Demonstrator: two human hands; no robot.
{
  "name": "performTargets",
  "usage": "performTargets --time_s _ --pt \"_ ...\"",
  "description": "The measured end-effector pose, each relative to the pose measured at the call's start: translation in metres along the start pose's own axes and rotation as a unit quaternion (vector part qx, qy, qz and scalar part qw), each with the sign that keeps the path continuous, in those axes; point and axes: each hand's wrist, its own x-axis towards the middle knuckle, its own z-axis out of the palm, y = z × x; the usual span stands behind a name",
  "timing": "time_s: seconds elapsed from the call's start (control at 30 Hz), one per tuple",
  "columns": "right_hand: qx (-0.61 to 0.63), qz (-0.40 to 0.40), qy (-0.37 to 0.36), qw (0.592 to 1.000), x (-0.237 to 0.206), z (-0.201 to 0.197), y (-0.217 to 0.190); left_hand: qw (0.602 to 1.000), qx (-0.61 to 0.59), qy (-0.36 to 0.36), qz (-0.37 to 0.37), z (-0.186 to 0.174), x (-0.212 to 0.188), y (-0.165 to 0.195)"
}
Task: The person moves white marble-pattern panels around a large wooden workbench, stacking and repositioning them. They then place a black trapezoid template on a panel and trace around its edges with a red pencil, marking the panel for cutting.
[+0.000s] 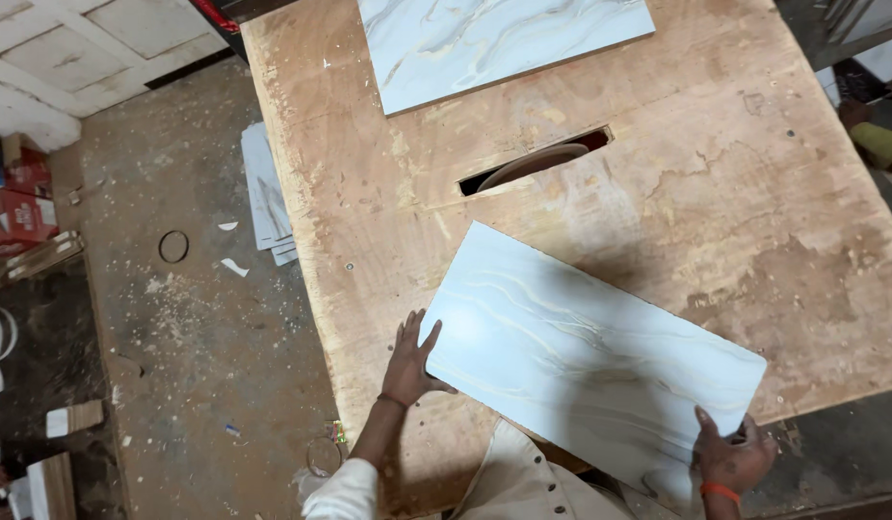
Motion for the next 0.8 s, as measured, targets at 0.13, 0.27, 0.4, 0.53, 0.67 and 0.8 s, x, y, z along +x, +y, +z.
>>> performTargets --time_s 0.13,0.27,0.4,0.53,0.67,0.8 --pt "0.047 0.105 -0.013 0.993 0.064 0.014 0.001 0.979 -0.048 0.137 0.143 0.013 0.058 0.013" --pt "0.077 -0.003 0.011 0.997 0.131 0.017 -0.006 0.989 -0.042 0.115 0.081 0.026 0.108 0.044" --pt "0.09 -0.013 0.029 0.995 0.166 0.021 -0.02 0.99 -0.029 0.121 0.073 0.026 0.126 0.056" --pt "0.041 -0.008 -0.002 0.999 0.168 0.023 -0.027 0.989 -0.039 0.121 0.08 0.027 0.129 0.052" --pt "0.115 -0.031 0.024 0.993 0.162 0.024 -0.029 0.987 -0.051 0.128 0.083 0.035 0.13 0.044" --pt "0.1 -0.009 0.012 0.995 0.159 0.024 -0.031 0.986 -0.054 0.131 0.093 0.041 0.132 0.038"
